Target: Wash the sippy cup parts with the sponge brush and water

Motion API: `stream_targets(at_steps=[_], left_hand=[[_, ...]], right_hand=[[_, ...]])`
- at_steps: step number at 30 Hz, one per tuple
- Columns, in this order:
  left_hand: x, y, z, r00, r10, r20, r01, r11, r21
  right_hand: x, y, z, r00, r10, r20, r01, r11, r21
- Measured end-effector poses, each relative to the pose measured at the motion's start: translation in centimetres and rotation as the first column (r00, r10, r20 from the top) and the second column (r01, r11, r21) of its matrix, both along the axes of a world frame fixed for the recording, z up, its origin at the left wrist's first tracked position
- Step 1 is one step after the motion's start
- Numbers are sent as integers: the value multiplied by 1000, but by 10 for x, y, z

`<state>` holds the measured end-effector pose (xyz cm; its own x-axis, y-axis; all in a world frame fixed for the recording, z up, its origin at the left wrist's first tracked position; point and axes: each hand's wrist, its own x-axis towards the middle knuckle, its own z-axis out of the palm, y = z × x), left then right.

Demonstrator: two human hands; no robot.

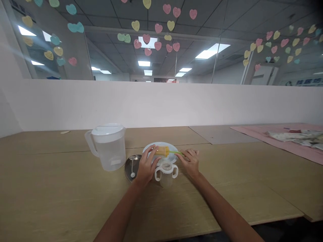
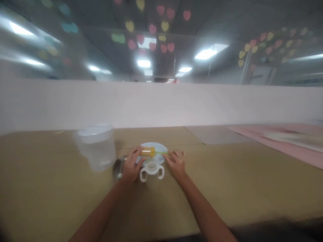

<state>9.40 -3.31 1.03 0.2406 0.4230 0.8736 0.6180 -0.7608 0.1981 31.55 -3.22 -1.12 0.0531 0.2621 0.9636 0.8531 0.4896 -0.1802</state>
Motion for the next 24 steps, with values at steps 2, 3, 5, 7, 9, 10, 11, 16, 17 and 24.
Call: stream_targets(at_steps=[2, 3, 5, 7, 9, 10, 11, 16, 17, 24], left_hand=[[-2, -1, 2, 1000, 23, 18, -23, 1000, -12], [-3, -1, 4, 999, 34, 33, -33, 999, -22], [-4, 0, 5, 997, 45, 65, -43, 998, -38], [-3, 0, 4, 994, 44, 98, -41, 998, -40], [-2, 0, 1, 993, 35, 111, -31, 999, -34], [-1, 0, 0, 994, 29, 107, -26, 999, -30], [-1, 0, -1, 995, 24, 101, -22, 999, -25], [-6, -1, 0, 992, 0, 130, 2, 1000, -10], [-8, 0, 0, 989, -9, 147, 12, 1000, -16], [-11, -1, -4, 990, -90, 109, 93, 995, -29]], right_hand=[[-2, -4, 1, 999, 12, 38, -13, 1000, 19], [-4, -6, 2, 999, 14, 37, -15, 999, 32], [-7, -9, 3, 1000, 4, -1, -4, 998, 59], [-9, -10, 4, 998, -16, -64, 21, 997, 80], [-8, -8, 3, 994, -37, -105, 45, 996, 81], [-7, -6, 3, 993, -45, -107, 53, 996, 73], [-6, -4, 2, 994, -50, -96, 56, 997, 61], [-6, -4, 1, 999, -35, 37, 35, 999, 16], [-7, -5, 1, 998, -32, 56, 31, 999, 20], [-7, -8, 4, 995, -57, 78, 54, 998, 44]])
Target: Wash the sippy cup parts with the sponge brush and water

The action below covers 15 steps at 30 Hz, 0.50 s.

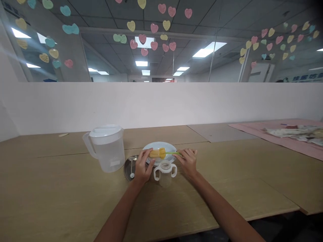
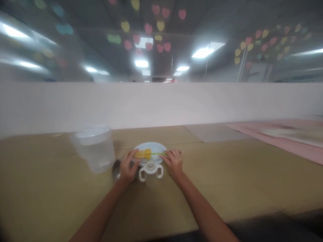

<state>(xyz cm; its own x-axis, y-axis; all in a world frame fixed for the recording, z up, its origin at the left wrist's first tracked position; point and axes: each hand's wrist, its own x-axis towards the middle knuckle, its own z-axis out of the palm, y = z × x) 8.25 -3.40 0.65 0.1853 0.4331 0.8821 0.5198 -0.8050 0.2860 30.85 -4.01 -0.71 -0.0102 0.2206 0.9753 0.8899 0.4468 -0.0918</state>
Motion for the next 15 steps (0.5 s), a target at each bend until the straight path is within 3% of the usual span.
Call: stream_targets(at_steps=[5, 8, 11, 15], left_hand=[[0, -4, 5, 997, 52, 63, -52, 999, -5], [-4, 1, 9, 965, 202, 166, -194, 979, -59], [-13, 11, 10, 878, 418, 231, -396, 908, -137], [-25, 22, 5, 807, 575, 136, -545, 813, -207]], right_hand=[[-2, 2, -4, 998, 26, 65, -24, 999, -28], [-1, 3, -4, 999, -11, 40, 12, 1000, -20], [4, 6, -5, 994, -108, -3, 108, 993, -47], [9, 10, -6, 977, -211, -8, 209, 974, -82]])
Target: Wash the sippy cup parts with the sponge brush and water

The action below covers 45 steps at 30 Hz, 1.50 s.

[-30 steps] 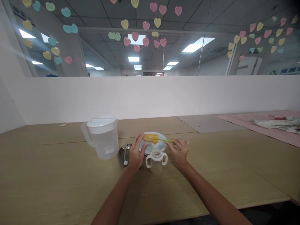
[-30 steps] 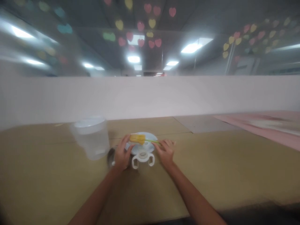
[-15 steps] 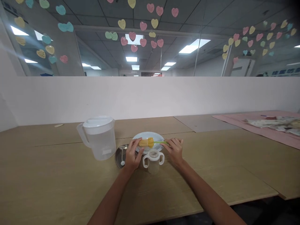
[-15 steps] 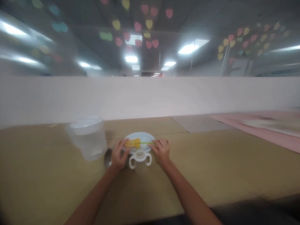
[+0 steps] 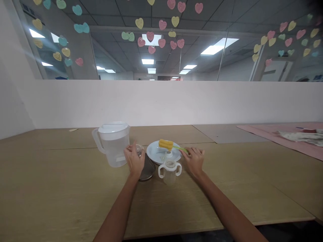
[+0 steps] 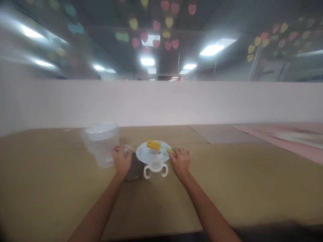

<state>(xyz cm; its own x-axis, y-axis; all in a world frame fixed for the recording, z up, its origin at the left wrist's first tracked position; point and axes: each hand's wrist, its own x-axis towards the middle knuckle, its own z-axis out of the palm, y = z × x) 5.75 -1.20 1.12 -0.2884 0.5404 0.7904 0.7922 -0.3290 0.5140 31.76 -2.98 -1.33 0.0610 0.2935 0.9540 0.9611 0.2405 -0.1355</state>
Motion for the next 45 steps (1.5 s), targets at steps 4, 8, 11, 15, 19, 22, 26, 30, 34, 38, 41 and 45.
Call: stream_targets(at_steps=[4, 8, 11, 15, 19, 22, 26, 30, 34, 38, 41, 45], left_hand=[[-3, 4, -8, 997, 72, -31, -74, 994, -86], [-1, 5, -13, 988, 79, -131, -111, 961, -252], [-1, 6, -14, 979, 41, -199, -112, 926, -361], [-3, 9, -17, 978, -26, -209, -73, 888, -454], [-6, 13, -22, 980, -75, -185, -24, 875, -484], [-6, 15, -22, 972, -89, -219, -22, 887, -460], [0, 7, -9, 966, -42, -254, -27, 964, -263], [18, -5, 6, 896, -248, -369, 214, 968, -129], [37, -7, 3, 760, -457, -462, 379, 889, -256], [43, 1, -8, 681, -544, -491, 400, 837, -373], [42, 2, -8, 659, -569, -492, 394, 818, -419], [41, -3, -1, 650, -605, -460, 418, 790, -448]], right_hand=[[1, 3, -1, 999, -39, -7, 39, 999, -31], [0, 3, -1, 998, -10, -68, 7, 999, -37], [0, 4, -1, 996, -2, -87, -2, 999, -45], [0, 4, -2, 996, 0, -85, -5, 998, -61], [1, 5, -4, 996, 7, -85, -12, 998, -61], [0, 6, -4, 996, 13, -86, -18, 998, -63], [-1, 6, -3, 996, 5, -92, -11, 998, -68], [-1, 6, -2, 994, 11, -106, -19, 997, -71], [-1, 4, 0, 994, 8, -110, -16, 997, -77], [-2, 3, 2, 995, 22, -99, -29, 997, -69], [-3, 3, 2, 996, 29, -88, -36, 997, -72], [-2, 3, 2, 996, 19, -83, -26, 997, -78]])
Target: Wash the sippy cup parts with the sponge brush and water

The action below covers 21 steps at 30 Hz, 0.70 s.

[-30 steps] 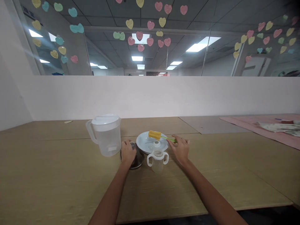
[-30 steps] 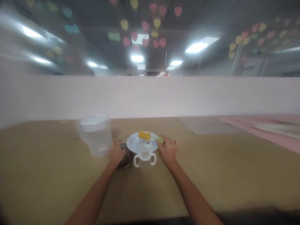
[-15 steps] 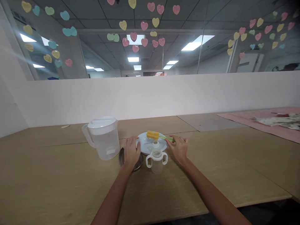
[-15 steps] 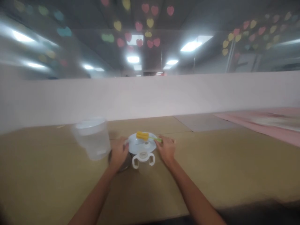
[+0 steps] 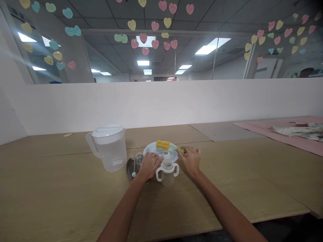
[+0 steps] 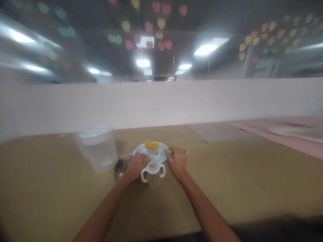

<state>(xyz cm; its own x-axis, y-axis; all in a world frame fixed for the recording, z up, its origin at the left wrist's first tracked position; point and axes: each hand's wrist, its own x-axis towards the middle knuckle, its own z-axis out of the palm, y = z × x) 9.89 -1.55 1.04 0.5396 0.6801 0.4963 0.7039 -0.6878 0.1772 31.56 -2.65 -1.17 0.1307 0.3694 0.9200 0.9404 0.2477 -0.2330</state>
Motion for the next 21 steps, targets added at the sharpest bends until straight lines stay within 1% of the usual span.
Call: stream_targets(at_steps=[2, 4, 7, 9, 11, 14, 16, 19, 21], left_hand=[[0, -3, 2, 999, -18, 44, 18, 1000, 6], [-2, -5, 2, 993, -21, 119, 20, 1000, 10], [-6, -6, 0, 960, 36, 276, -41, 999, 11], [-8, -6, 0, 914, 84, 396, -99, 995, 18], [-8, -6, 0, 845, 108, 524, -135, 991, 13], [-7, -7, 1, 718, 114, 687, -137, 990, -22], [-6, -9, 1, 659, 105, 745, -129, 991, -25], [-5, -11, 1, 621, 90, 779, -134, 991, -7], [-5, -12, 2, 618, 80, 782, -133, 991, 3]], right_hand=[[0, 0, 0, 1000, -2, 4, 2, 1000, 0], [1, 0, 0, 1000, 0, 4, 0, 1000, 2], [1, -1, 0, 1000, 14, -9, -14, 1000, 19], [0, -1, -1, 999, 29, -22, -28, 999, 41], [-1, -2, -1, 999, 39, -22, -38, 997, 63], [-3, -4, -1, 998, 58, 23, -60, 996, 64], [-4, -6, -1, 996, 72, 47, -75, 995, 59], [-5, -6, 0, 996, 76, 51, -79, 995, 58], [-5, -6, -1, 996, 69, 64, -72, 996, 48]])
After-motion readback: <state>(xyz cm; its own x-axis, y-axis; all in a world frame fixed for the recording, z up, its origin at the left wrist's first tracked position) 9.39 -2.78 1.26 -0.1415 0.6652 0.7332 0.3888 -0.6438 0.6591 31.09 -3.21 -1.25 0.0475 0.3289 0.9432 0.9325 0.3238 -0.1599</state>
